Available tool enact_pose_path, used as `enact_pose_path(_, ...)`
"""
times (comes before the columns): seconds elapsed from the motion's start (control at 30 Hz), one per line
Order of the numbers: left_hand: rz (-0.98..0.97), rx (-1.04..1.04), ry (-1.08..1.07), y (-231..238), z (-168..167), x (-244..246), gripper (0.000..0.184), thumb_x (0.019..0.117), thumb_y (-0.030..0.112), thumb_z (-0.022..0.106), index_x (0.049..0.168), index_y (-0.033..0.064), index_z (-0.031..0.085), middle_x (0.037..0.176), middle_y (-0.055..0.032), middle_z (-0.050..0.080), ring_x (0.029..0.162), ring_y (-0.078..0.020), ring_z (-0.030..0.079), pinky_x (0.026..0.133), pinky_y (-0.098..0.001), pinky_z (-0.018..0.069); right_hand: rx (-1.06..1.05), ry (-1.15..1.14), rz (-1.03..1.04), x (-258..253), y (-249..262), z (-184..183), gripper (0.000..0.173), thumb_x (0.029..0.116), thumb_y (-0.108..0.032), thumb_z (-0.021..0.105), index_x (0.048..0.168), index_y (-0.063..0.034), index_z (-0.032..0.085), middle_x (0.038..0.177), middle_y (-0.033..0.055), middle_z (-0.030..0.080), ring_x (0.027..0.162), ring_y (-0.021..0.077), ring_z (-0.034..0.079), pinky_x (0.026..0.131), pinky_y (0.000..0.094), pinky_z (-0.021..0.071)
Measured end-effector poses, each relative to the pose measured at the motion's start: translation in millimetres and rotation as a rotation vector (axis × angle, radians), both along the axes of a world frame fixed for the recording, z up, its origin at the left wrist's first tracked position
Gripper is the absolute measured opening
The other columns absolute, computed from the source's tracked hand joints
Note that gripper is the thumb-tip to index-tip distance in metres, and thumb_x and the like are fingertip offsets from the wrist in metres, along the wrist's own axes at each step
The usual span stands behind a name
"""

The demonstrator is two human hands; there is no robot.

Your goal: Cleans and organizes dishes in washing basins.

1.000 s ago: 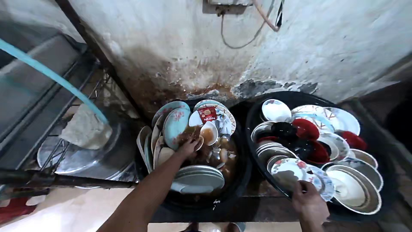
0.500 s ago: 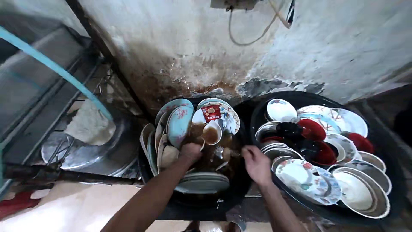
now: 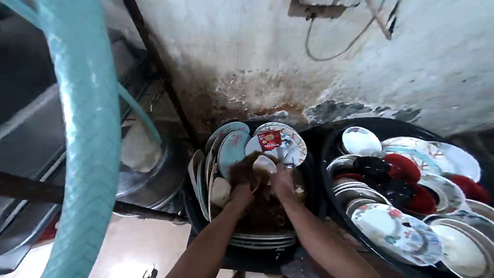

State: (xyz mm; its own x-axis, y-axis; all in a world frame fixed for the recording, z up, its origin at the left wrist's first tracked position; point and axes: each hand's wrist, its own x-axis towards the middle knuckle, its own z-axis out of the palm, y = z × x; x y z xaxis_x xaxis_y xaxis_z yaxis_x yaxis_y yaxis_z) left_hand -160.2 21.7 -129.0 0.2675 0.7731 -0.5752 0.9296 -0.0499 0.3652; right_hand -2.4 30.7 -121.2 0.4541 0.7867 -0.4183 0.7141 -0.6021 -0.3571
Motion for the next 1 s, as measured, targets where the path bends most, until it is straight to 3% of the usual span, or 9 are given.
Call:
enact_pose_path(0.13, 0.316, 0.137, -0.247, 1, 35, -7, 0.049, 0.0980, 0.050, 0.067, 0.123, 0.0082, 0.070, 0.113, -0.0190, 0.073, 0.107, -0.0367, 0.070, 0.096, -0.0605, 0.0537, 0.239, -0.138, 0.052, 12, -42, 27, 0.051, 0.0974, -0.015, 0.065, 0.145, -0.0094, 0.049, 0.145, 0.0239, 0.053, 0.101, 0.0463, 0.070, 0.083, 0.0632, 0.0580)
enact_pose_path(0.23, 0.423, 0.191, -0.342, 3, 37, -8, 0.054, 0.1024, 0.057, 0.055, 0.117, 0.0072, 0.073, 0.106, -0.0200, 0.073, 0.101, -0.0371, 0.071, 0.092, -0.0624, 0.0537, 0.443, -0.026, -0.029, 20, -74, 37, 0.057, 0.0900, -0.008, 0.072, 0.141, -0.0034, 0.048, 0.132, 0.0232, 0.062, 0.098, 0.0420, 0.071, 0.083, 0.0611, 0.0594)
enact_pose_path(0.33, 0.402, 0.209, -0.543, 11, 33, 5, 0.053, 0.1083, 0.047, 0.048, 0.108, -0.0003, 0.073, 0.103, -0.0237, 0.071, 0.100, -0.0387, 0.068, 0.094, -0.0623, 0.0513, 0.575, 0.553, -0.127, 30, -88, 33, 0.031, 0.1060, -0.021, 0.056, 0.133, -0.0058, 0.053, 0.115, 0.0165, 0.066, 0.104, 0.0284, 0.067, 0.091, 0.0509, 0.0569)
enact_pose_path(0.47, 0.297, 0.097, -0.768, 2, 51, 44, 0.070, 0.1085, 0.059, 0.032, 0.115, 0.0019, 0.071, 0.110, -0.0211, 0.071, 0.104, -0.0338, 0.068, 0.093, -0.0586, 0.0538, 0.589, 1.300, -0.378, 43, -109, 28, 0.045, 0.1080, -0.031, 0.052, 0.147, -0.0080, 0.047, 0.127, 0.0140, 0.068, 0.114, 0.0242, 0.068, 0.099, 0.0449, 0.0568)
enact_pose_path(0.53, 0.311, -0.010, -0.837, -5, 66, 73, 0.075, 0.1073, 0.063, 0.027, 0.124, 0.0029, 0.067, 0.119, -0.0211, 0.069, 0.111, -0.0328, 0.067, 0.097, -0.0577, 0.0535, 0.645, 1.415, -0.517, 58, -117, 35, 0.045, 0.1071, -0.027, 0.054, 0.146, -0.0057, 0.046, 0.124, 0.0153, 0.069, 0.111, 0.0255, 0.069, 0.097, 0.0445, 0.0579)
enact_pose_path(0.67, 0.087, -0.206, -0.713, -14, 79, 112, 0.077, 0.1103, 0.057, 0.015, 0.131, -0.0014, 0.061, 0.112, -0.0221, 0.068, 0.100, -0.0328, 0.068, 0.090, -0.0514, 0.0554, 0.893, 1.163, -0.735, 104, -140, 66, 0.038, 0.1040, -0.016, 0.059, 0.140, -0.0059, 0.049, 0.115, 0.0120, 0.069, 0.100, 0.0213, 0.071, 0.086, 0.0429, 0.0609)
enact_pose_path(0.8, -0.208, 0.128, -0.063, 23, 73, 56, 0.055, 0.1030, 0.053, 0.056, 0.136, 0.0095, 0.063, 0.134, -0.0213, 0.064, 0.125, -0.0417, 0.061, 0.103, -0.0668, 0.0472, 0.848, 0.717, -0.729, 186, -177, 89, 0.046, 0.1015, -0.019, 0.065, 0.142, -0.0046, 0.049, 0.115, 0.0104, 0.069, 0.097, 0.0151, 0.070, 0.085, 0.0383, 0.0609)
enact_pose_path(0.93, -0.203, 0.202, 0.390, 45, 76, -20, 0.057, 0.0899, 0.038, 0.079, 0.126, -0.0044, 0.067, 0.137, -0.0331, 0.057, 0.132, -0.0537, 0.050, 0.106, -0.0740, 0.0396, 0.706, 0.516, -0.583, 259, -214, 76, 0.049, 0.0963, -0.014, 0.068, 0.142, -0.0074, 0.052, 0.118, 0.0126, 0.067, 0.097, 0.0170, 0.068, 0.085, 0.0408, 0.0598)
enact_pose_path(1.0, -0.185, 0.182, 0.488, 34, 76, -22, 0.070, 0.0843, 0.036, 0.084, 0.134, -0.0076, 0.060, 0.143, -0.0333, 0.052, 0.133, -0.0541, 0.048, 0.108, -0.0720, 0.0387, 0.638, 0.338, -0.434, 276, -222, 71, 0.049, 0.0917, -0.009, 0.072, 0.138, -0.0043, 0.056, 0.120, 0.0192, 0.066, 0.104, 0.0268, 0.068, 0.089, 0.0501, 0.0576)
